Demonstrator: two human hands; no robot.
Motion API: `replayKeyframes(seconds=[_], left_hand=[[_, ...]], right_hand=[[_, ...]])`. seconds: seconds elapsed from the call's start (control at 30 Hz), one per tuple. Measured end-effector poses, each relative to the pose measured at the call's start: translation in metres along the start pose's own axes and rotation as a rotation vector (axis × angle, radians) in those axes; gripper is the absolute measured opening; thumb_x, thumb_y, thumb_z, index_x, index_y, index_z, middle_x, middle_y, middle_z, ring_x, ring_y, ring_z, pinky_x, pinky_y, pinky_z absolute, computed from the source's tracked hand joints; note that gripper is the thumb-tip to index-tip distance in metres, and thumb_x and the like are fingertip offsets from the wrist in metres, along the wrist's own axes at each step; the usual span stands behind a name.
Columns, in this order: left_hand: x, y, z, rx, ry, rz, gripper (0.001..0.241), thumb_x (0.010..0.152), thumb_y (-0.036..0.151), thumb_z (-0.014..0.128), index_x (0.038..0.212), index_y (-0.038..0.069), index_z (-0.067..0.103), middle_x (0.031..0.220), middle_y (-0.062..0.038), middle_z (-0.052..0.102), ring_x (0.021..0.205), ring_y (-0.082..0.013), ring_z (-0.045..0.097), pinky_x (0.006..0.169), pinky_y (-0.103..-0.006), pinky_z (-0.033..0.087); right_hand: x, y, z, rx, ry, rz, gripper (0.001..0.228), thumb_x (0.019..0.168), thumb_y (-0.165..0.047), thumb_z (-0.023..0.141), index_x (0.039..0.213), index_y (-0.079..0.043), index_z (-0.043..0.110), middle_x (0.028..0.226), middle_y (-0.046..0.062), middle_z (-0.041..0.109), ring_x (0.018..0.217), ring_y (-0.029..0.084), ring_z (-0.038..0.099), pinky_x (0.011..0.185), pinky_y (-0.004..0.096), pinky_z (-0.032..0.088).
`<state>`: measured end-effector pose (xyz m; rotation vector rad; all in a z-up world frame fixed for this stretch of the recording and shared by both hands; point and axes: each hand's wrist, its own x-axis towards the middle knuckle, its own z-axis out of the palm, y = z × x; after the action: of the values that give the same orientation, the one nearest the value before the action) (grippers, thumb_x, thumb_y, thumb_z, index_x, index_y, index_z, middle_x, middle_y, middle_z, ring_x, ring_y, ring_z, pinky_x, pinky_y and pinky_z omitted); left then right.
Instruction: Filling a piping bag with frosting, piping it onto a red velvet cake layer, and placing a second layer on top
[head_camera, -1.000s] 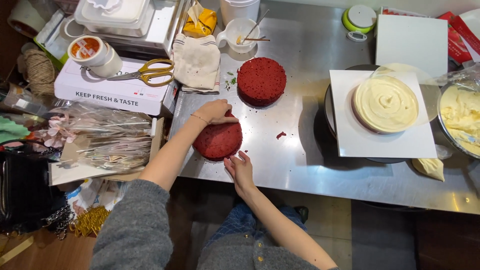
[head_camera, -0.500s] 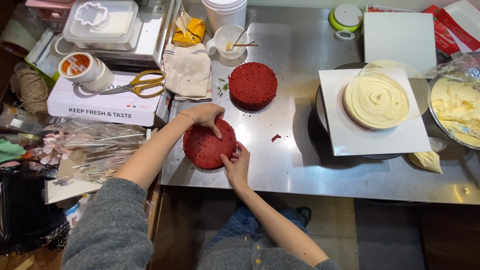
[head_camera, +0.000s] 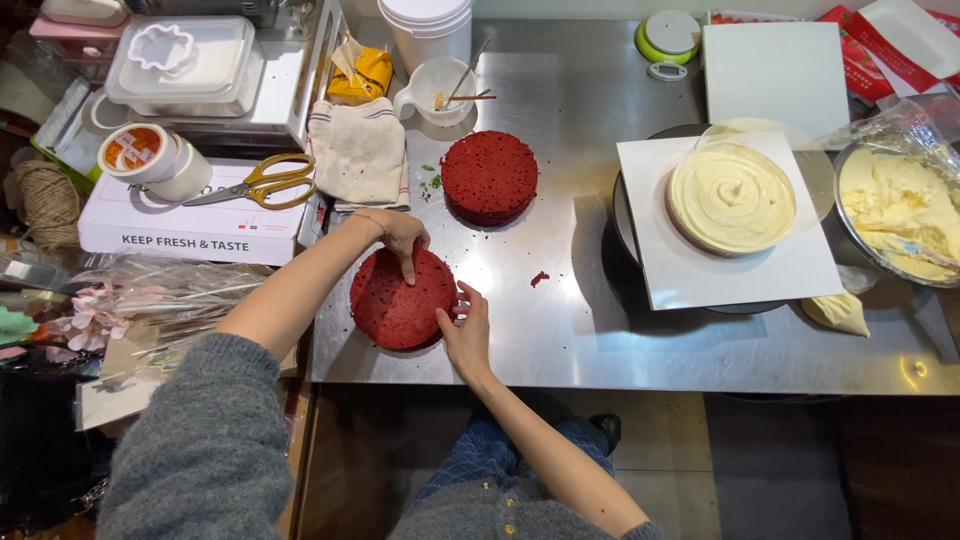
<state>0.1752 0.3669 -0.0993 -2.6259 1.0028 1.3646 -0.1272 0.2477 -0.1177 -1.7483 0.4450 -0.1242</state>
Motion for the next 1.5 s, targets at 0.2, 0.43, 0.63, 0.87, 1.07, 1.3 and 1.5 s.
replayKeyframes(seconds=[0.2,0.43,0.63,0.87,1.07,1.3,1.5], left_hand=[[0.012,-0.006,0.002,0.023,-0.093,0.000,0.086,0.050,0.050,0.122,0.123,0.018,0.090,0.111,-0.010,0.087,0.113,-0.0324,0.084,0.098,-0.0477,0.072],[-0.106,0.030,-0.025,-0.287,-0.102,-0.003,0.081,0.060,0.033,0.119,0.132,0.011,0.088,0.106,-0.014,0.088,0.103,-0.0312,0.084,0.091,-0.0461,0.074],[-0.247,0.072,-0.064,-0.819,0.275,0.070,0.062,0.079,0.021,0.108,0.135,0.008,0.085,0.103,-0.009,0.087,0.088,-0.0205,0.081,0.081,-0.0357,0.071],[-0.188,0.082,-0.030,-1.646,0.741,0.196,0.084,0.093,0.040,0.105,0.164,0.016,0.067,0.149,-0.012,0.074,0.130,-0.0311,0.073,0.109,-0.0580,0.063],[-0.161,0.187,0.007,-1.983,1.013,0.146,0.085,0.085,0.035,0.113,0.154,0.013,0.069,0.143,-0.018,0.071,0.131,-0.0350,0.071,0.109,-0.0634,0.063],[-0.221,0.218,-0.029,-2.009,0.846,0.270,0.104,0.088,0.079,0.088,0.152,0.002,0.060,0.122,-0.009,0.057,0.120,-0.0260,0.059,0.114,-0.0461,0.059],[-0.209,0.219,-0.050,-1.835,0.752,0.197,0.086,0.088,0.071,0.094,0.148,0.018,0.064,0.120,-0.002,0.070,0.108,-0.0211,0.076,0.102,-0.0446,0.069]], right_hand=[[0.003,0.008,-0.010,0.038,-0.054,0.030,0.063,0.110,-0.020,0.080,0.166,-0.007,0.055,0.142,0.020,0.065,0.123,0.030,0.073,0.101,0.036,0.065],[-0.005,-0.006,-0.014,0.472,-0.330,0.181,0.107,0.094,-0.035,0.102,0.179,-0.012,0.041,0.154,0.021,0.065,0.136,0.027,0.071,0.114,0.034,0.061],[0.008,-0.098,-0.072,0.816,-0.372,0.280,0.098,0.111,-0.069,0.062,0.184,-0.013,0.029,0.154,0.021,0.061,0.134,0.028,0.068,0.114,0.041,0.061],[0.047,-0.200,-0.176,0.873,-0.354,0.205,0.107,0.111,-0.067,0.064,0.184,-0.003,0.018,0.166,0.043,0.047,0.147,0.057,0.063,0.125,0.068,0.055],[0.103,-0.194,-0.167,0.780,-0.322,0.228,0.089,0.092,-0.022,0.106,0.163,-0.002,0.057,0.144,0.022,0.071,0.124,0.043,0.076,0.106,0.067,0.063],[0.169,-0.220,-0.233,0.657,-0.469,0.242,0.068,0.087,-0.012,0.105,0.145,0.001,0.071,0.125,0.016,0.077,0.113,0.032,0.073,0.097,0.059,0.064],[0.174,-0.272,-0.274,0.382,-0.678,0.262,0.101,0.090,-0.028,0.104,0.165,0.012,0.049,0.133,0.022,0.068,0.114,0.027,0.074,0.101,0.047,0.065]])
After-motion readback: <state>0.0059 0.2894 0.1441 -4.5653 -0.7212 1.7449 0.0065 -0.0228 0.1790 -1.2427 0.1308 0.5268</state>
